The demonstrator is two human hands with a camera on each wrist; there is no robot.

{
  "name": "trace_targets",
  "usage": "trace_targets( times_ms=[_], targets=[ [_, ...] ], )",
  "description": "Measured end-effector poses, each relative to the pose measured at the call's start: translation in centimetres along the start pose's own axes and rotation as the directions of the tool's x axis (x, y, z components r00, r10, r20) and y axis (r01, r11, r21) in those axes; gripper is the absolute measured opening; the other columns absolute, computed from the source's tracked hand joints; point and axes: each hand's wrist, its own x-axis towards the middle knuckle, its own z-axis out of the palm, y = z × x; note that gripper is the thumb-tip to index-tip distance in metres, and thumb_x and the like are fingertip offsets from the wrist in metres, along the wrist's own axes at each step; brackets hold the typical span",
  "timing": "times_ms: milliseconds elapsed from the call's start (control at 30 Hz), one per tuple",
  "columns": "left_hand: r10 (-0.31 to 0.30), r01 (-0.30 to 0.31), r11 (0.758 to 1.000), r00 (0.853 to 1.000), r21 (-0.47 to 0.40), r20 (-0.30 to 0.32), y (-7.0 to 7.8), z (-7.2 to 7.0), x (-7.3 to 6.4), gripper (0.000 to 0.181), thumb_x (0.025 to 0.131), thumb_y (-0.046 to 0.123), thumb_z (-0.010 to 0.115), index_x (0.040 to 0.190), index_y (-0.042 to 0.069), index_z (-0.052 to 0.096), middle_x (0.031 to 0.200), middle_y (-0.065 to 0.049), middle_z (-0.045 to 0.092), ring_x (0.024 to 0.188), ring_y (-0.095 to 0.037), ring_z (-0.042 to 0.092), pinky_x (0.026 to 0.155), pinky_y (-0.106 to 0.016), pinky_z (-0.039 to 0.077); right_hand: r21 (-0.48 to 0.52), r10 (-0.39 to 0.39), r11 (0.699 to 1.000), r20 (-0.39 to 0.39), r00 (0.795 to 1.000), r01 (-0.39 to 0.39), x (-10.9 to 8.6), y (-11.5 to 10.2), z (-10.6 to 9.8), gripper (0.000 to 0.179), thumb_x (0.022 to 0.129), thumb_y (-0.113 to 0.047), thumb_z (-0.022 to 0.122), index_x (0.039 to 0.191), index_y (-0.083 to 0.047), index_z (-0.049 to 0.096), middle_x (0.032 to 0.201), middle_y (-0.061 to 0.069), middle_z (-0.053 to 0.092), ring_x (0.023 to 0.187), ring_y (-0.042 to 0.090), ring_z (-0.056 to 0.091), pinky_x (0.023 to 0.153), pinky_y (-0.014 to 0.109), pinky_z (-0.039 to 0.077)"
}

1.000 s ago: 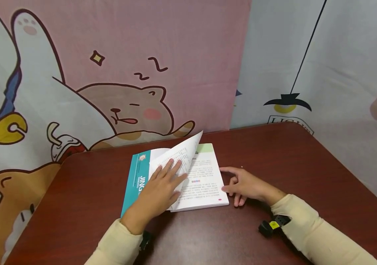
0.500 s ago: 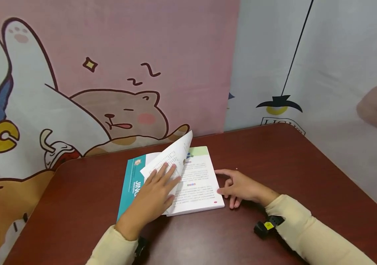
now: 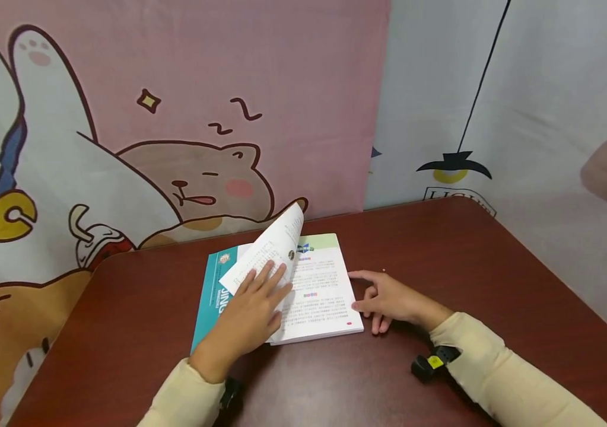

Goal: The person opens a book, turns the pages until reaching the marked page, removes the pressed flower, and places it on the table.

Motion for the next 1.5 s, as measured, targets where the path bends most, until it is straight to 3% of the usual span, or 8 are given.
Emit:
trace_targets(
  times_ms=[533, 767, 1133, 1500],
  targets=[
    [-0.045, 0.046, 0.998, 0.998, -0.037, 0.047, -0.13, 0.16, -0.21, 0.049, 0.083, 0.030, 0.062, 0.130, 0.018, 0.054, 0.149, -0.005, 0.034, 0.141, -0.028, 0.022, 0.111, -0.049, 0.022, -0.014, 0.002, 1.000, -0.007, 1.000, -0.002, 0.13, -0.02, 0.10, 0.074, 0.080, -0.024, 0.071, 0.141, -0.022, 0.030, 0.071, 0.015, 0.057, 0.048, 0.029, 0.063, 0.045, 0.044, 0.051],
    [-0.034, 0.035, 0.999, 0.998, -0.024, 0.044, -0.18, 0.31, -0.26, 0.048, 0.083, 0.030, 0.062, 0.128, 0.016, 0.055, 0.148, -0.006, 0.034, 0.140, -0.029, 0.024, 0.110, -0.050, 0.024, -0.019, -0.003, 1.000, -0.003, 1.000, 0.003, 0.24, 0.18, -0.01, 0.074, 0.080, -0.025, 0.071, 0.141, -0.021, 0.029, 0.071, 0.014, 0.057, 0.048, 0.028, 0.063, 0.045, 0.044, 0.051],
    [-0.072, 0.078, 0.996, 0.991, -0.052, 0.115, -0.10, 0.41, -0.28, 0.046, 0.086, 0.030, 0.059, 0.130, 0.016, 0.054, 0.149, -0.005, 0.034, 0.140, -0.032, 0.023, 0.108, -0.054, 0.025, -0.008, -0.003, 1.000, 0.006, 1.000, 0.003, 0.28, 0.11, -0.05, 0.074, 0.081, -0.024, 0.070, 0.142, -0.021, 0.028, 0.072, 0.015, 0.057, 0.048, 0.029, 0.063, 0.045, 0.044, 0.051],
    [-0.086, 0.091, 0.995, 0.989, -0.042, 0.122, -0.01, 0.43, -0.36, 0.045, 0.087, 0.030, 0.057, 0.129, 0.017, 0.054, 0.148, -0.008, 0.034, 0.139, -0.034, 0.024, 0.107, -0.054, 0.027, 0.005, 0.001, 1.000, 0.003, 1.000, -0.001, 0.28, 0.09, -0.04, 0.074, 0.080, -0.025, 0.070, 0.141, -0.022, 0.029, 0.073, 0.015, 0.056, 0.048, 0.028, 0.063, 0.045, 0.043, 0.052]
  ],
)
